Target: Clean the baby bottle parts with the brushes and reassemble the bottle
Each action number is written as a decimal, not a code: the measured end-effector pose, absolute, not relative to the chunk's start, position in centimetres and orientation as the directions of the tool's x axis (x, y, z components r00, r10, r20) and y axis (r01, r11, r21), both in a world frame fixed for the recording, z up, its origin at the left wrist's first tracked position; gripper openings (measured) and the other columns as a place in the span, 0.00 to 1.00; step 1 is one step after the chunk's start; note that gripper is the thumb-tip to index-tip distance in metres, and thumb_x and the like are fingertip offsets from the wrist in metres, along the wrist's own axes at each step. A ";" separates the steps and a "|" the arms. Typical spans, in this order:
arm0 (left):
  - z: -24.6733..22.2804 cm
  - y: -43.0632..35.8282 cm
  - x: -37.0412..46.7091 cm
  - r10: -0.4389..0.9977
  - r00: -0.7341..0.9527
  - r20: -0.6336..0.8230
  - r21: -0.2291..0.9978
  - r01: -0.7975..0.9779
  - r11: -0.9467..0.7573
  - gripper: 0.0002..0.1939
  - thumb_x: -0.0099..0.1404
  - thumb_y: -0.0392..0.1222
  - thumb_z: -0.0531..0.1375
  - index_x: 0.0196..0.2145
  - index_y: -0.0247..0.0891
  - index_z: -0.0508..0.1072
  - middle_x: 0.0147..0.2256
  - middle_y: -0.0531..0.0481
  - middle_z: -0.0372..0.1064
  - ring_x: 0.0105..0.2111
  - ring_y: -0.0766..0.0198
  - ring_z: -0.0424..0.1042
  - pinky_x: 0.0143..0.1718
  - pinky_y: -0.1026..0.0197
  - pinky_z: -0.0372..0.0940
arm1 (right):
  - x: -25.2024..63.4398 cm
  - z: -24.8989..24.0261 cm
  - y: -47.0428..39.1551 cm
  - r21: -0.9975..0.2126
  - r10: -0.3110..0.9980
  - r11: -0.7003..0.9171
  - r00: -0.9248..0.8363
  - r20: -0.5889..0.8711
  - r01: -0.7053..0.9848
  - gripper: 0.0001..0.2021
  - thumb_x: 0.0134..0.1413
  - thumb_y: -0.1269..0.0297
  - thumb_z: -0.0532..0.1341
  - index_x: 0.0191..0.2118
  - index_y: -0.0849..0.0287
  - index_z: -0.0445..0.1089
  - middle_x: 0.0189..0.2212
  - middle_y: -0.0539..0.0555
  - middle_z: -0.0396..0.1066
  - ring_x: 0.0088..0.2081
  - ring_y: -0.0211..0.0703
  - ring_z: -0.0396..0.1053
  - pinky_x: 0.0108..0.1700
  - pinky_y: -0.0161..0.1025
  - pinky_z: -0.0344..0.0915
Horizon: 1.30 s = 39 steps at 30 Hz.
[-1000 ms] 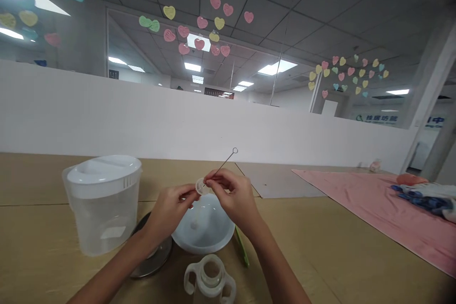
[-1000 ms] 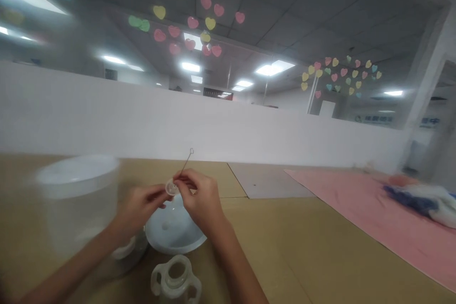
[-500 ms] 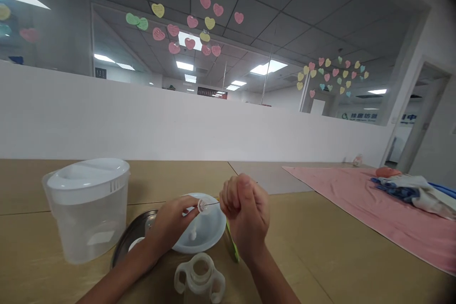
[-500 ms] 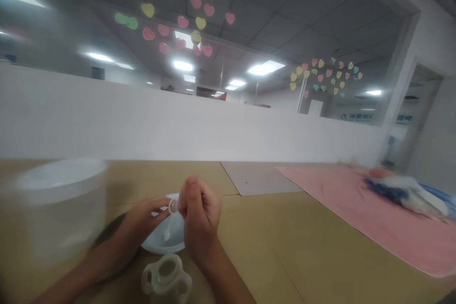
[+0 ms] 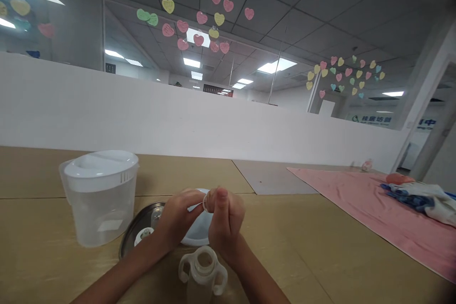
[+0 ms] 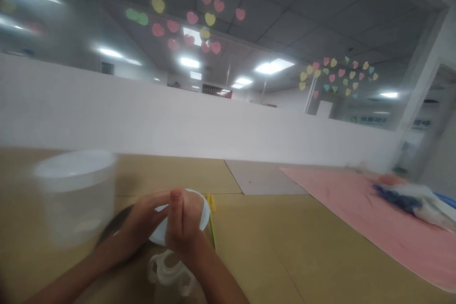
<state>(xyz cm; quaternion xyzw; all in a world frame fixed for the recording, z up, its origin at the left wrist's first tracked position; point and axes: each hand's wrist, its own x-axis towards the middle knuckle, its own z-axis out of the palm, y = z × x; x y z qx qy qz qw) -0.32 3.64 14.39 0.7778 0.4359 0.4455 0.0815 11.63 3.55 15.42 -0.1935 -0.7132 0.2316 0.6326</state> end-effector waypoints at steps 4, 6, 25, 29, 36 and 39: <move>14.5 3.5 -0.5 0.733 0.214 0.645 0.523 0.576 -0.628 0.15 0.66 0.46 0.50 0.30 0.41 0.75 0.35 0.50 0.75 0.36 0.61 0.70 0.41 0.62 0.62 | 10.9 14.3 5.5 -0.566 0.563 0.824 -0.079 0.823 -0.022 0.23 0.61 0.51 0.44 0.17 0.55 0.50 0.15 0.46 0.48 0.19 0.36 0.52 0.23 0.37 0.53; 14.6 3.5 -0.6 0.730 0.212 0.649 0.528 0.566 -0.633 0.16 0.66 0.46 0.49 0.32 0.41 0.75 0.36 0.50 0.75 0.37 0.61 0.70 0.41 0.62 0.62 | 10.9 14.2 6.2 -0.582 0.579 0.813 -0.080 0.812 -0.026 0.22 0.62 0.53 0.44 0.18 0.55 0.47 0.15 0.45 0.46 0.18 0.34 0.49 0.22 0.36 0.50; 13.9 5.5 -1.9 0.728 0.111 0.677 0.577 0.534 -0.618 0.09 0.62 0.45 0.58 0.30 0.40 0.76 0.29 0.52 0.74 0.31 0.65 0.69 0.34 0.66 0.63 | 13.2 18.3 6.7 -0.305 0.479 0.825 -0.302 0.825 0.476 0.19 0.62 0.62 0.45 0.50 0.61 0.67 0.48 0.61 0.67 0.53 0.44 0.62 0.54 0.48 0.59; 13.9 5.4 -1.8 0.761 0.164 0.628 0.606 0.511 -0.610 0.10 0.63 0.46 0.57 0.35 0.43 0.77 0.36 0.52 0.74 0.35 0.64 0.70 0.35 0.66 0.63 | 13.9 19.5 5.4 -0.249 0.407 0.844 -0.266 0.874 0.474 0.16 0.62 0.65 0.47 0.46 0.60 0.69 0.42 0.57 0.72 0.46 0.42 0.67 0.49 0.44 0.63; 13.7 5.6 -2.1 0.759 0.179 0.626 0.589 0.528 -0.611 0.08 0.62 0.44 0.59 0.36 0.47 0.78 0.41 0.52 0.74 0.41 0.62 0.71 0.43 0.62 0.62 | 13.8 19.1 5.7 -0.156 0.391 0.814 -0.330 0.859 0.559 0.10 0.55 0.72 0.54 0.39 0.60 0.72 0.33 0.54 0.75 0.37 0.42 0.70 0.41 0.41 0.65; 13.9 5.5 -2.0 0.739 0.178 0.649 0.573 0.524 -0.630 0.08 0.62 0.44 0.58 0.36 0.47 0.78 0.39 0.52 0.74 0.39 0.62 0.71 0.42 0.62 0.62 | 13.7 19.0 5.8 -0.188 0.466 0.792 -0.375 0.801 0.581 0.08 0.53 0.72 0.56 0.35 0.58 0.72 0.32 0.52 0.75 0.36 0.42 0.70 0.40 0.41 0.64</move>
